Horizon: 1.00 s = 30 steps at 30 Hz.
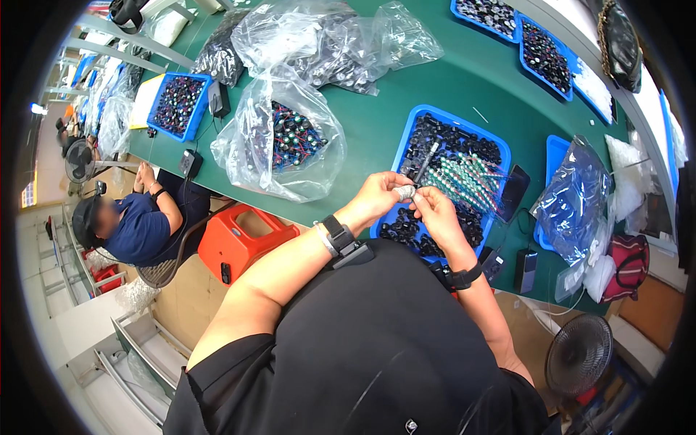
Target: The person repeatedly picks small cylindrical electronic components from a blue tray and a plastic bag, attaches them to a white cylindrical base, and places the assembled units back into the tray. The task involves repetitive manual assembly of small parts at a workstation.
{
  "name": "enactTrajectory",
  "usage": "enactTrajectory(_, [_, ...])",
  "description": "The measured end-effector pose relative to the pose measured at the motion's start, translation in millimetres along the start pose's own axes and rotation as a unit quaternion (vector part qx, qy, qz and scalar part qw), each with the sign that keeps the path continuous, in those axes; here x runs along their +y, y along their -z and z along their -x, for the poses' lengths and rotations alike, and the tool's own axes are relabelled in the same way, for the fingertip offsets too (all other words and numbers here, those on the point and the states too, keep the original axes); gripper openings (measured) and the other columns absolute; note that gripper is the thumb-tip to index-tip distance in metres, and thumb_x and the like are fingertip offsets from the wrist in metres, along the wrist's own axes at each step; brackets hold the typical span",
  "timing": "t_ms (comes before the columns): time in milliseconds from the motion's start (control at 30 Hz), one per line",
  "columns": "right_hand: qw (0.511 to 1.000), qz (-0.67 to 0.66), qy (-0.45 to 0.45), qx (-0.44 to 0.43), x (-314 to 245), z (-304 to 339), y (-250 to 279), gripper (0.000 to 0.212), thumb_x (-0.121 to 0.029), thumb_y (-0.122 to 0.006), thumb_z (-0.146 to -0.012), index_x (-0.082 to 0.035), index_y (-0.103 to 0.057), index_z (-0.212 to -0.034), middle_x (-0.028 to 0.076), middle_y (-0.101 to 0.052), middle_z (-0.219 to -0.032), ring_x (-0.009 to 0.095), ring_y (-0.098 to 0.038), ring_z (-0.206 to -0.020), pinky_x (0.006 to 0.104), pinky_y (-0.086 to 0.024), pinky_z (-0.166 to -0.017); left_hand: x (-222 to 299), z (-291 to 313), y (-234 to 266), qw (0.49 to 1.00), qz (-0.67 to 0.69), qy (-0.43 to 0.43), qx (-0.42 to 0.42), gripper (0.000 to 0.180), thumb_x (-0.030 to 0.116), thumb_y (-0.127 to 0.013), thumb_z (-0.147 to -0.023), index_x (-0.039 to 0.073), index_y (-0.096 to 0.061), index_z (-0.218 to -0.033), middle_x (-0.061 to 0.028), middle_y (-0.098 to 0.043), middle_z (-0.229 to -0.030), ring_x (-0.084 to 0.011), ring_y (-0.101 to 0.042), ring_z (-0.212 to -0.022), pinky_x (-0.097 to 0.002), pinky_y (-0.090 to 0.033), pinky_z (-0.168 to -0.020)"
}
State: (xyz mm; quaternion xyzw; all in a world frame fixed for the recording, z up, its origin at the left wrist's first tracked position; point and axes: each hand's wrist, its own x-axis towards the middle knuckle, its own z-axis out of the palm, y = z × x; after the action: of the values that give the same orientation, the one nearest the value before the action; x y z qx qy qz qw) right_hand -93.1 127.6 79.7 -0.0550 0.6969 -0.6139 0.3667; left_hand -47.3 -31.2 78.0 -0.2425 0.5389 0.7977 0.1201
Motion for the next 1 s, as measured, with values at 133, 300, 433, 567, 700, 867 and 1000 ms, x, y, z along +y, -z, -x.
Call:
enactTrajectory(133, [0.999, 0.003, -0.047, -0.027, -14, 8, -3, 0.011, -0.011, -0.052, -0.092, -0.001, -0.055, -0.096, 0.005, -0.062, -0.080, 0.008, -0.057, -0.067, 0.0211, -0.043, -0.056, 2, 6, -3, 0.980, -0.186, -0.066, 0.032, 0.017, 0.005, -0.058, -0.088, -0.005, -0.058, -0.102, -0.0107, -0.064, -0.094, -0.0153, -0.062, -0.085, -0.0274, -0.051, -0.074])
enactTrajectory(300, [0.998, -0.008, -0.069, 0.001, -25, 5, -12, 0.011, -0.009, -0.053, -0.092, 0.001, -0.056, -0.092, 0.006, -0.061, -0.076, 0.009, -0.058, -0.060, 0.0210, -0.046, -0.049, -2, 2, -7, 0.930, -0.278, -0.199, 0.138, 0.018, 0.005, -0.059, -0.086, -0.003, -0.057, -0.103, -0.0100, -0.065, -0.084, -0.0140, -0.062, -0.074, -0.0278, -0.050, -0.066])
enactTrajectory(433, [0.998, -0.013, -0.061, 0.017, 2, -3, 4, 0.012, -0.006, -0.049, -0.092, 0.002, -0.054, -0.099, 0.007, -0.061, -0.078, 0.010, -0.059, -0.063, 0.0230, -0.048, -0.054, -7, -10, 31, 0.962, -0.091, -0.130, 0.224, 0.017, 0.008, -0.057, -0.089, -0.002, -0.058, -0.103, -0.0085, -0.063, -0.088, -0.0118, -0.059, -0.073, -0.0258, -0.052, -0.061])
enactTrajectory(567, [0.995, 0.075, -0.024, 0.058, 40, -7, 30, 0.016, -0.006, -0.049, -0.091, 0.002, -0.051, -0.104, 0.007, -0.062, -0.082, 0.010, -0.056, -0.062, 0.0247, -0.048, -0.059, 3, 0, 80, 0.956, -0.003, -0.157, 0.248, 0.020, 0.010, -0.058, -0.090, -0.002, -0.057, -0.106, -0.0082, -0.063, -0.091, -0.0125, -0.061, -0.074, -0.0265, -0.054, -0.069])
enactTrajectory(700, [0.993, 0.092, -0.056, 0.051, 62, -1, 38, 0.012, -0.007, -0.052, -0.090, 0.001, -0.053, -0.099, 0.007, -0.061, -0.078, 0.010, -0.055, -0.063, 0.0256, -0.046, -0.058, 16, 4, 126, 0.949, 0.054, -0.157, 0.268, 0.026, 0.004, -0.056, -0.088, -0.005, -0.054, -0.113, -0.0118, -0.062, -0.097, -0.0175, -0.063, -0.082, -0.0296, -0.054, -0.077])
enactTrajectory(867, [0.940, 0.316, 0.009, 0.126, 60, 15, 36, 0.024, -0.022, -0.065, -0.082, -0.003, -0.056, -0.094, 0.013, -0.062, -0.076, 0.033, -0.061, -0.071, 0.0406, -0.048, -0.064, 18, 9, 159, 0.916, 0.001, -0.207, 0.344, 0.013, 0.003, -0.055, -0.086, -0.001, -0.059, -0.098, -0.0108, -0.064, -0.088, -0.0129, -0.058, -0.069, -0.0280, -0.055, -0.065])
enactTrajectory(1000, [0.868, 0.419, 0.043, 0.262, 30, 18, 51, 0.031, -0.020, -0.068, -0.077, -0.007, -0.054, -0.101, 0.013, -0.059, -0.093, 0.033, -0.061, -0.078, 0.0417, -0.048, -0.064, 16, 6, 177, 0.904, -0.026, -0.191, 0.382, 0.019, 0.003, -0.056, -0.086, -0.003, -0.056, -0.104, -0.0070, -0.060, -0.087, -0.0115, -0.058, -0.072, -0.0255, -0.054, -0.066])
